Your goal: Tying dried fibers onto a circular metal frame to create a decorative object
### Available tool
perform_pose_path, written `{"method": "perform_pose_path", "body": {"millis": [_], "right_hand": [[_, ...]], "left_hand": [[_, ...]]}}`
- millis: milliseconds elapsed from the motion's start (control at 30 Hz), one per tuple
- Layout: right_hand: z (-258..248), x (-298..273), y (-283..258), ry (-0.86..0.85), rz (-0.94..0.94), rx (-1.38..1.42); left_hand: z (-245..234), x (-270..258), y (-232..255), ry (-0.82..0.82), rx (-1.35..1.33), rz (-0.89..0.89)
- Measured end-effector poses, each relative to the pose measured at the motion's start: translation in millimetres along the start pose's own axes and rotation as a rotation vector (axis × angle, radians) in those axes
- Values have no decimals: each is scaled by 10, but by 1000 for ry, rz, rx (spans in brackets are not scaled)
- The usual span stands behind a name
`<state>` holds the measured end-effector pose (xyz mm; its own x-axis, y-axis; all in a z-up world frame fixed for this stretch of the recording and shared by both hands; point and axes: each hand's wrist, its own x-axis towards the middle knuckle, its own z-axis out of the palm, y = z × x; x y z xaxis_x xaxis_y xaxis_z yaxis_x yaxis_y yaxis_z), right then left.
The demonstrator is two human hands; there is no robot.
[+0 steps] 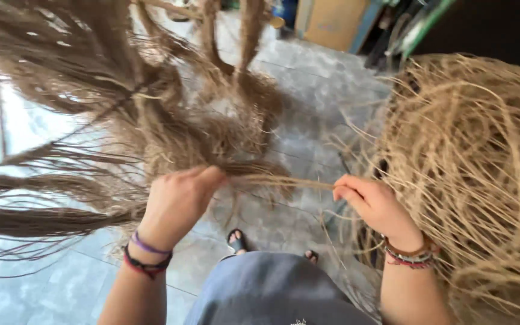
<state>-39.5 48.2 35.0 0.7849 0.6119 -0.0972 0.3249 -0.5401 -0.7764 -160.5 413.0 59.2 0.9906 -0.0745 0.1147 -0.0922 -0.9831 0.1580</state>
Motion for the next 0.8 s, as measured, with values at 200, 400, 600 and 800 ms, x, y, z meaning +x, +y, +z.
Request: {"method": "perform_pose_path", "body": {"millis": [200, 400, 600, 800], "right_hand": [[775, 597, -831, -212, -271, -106], [670, 992, -805, -184, -156, -158], [891, 1320, -950, -215, -141, -182], [1239, 1665, -1191, -432, -353, -167]], "left_hand": [[-247, 150, 302, 15, -249, 207], [97, -289, -440, -57, -297, -67], [98, -476, -834, 54, -84, -108], [172, -171, -407, 43, -400, -76]]}}
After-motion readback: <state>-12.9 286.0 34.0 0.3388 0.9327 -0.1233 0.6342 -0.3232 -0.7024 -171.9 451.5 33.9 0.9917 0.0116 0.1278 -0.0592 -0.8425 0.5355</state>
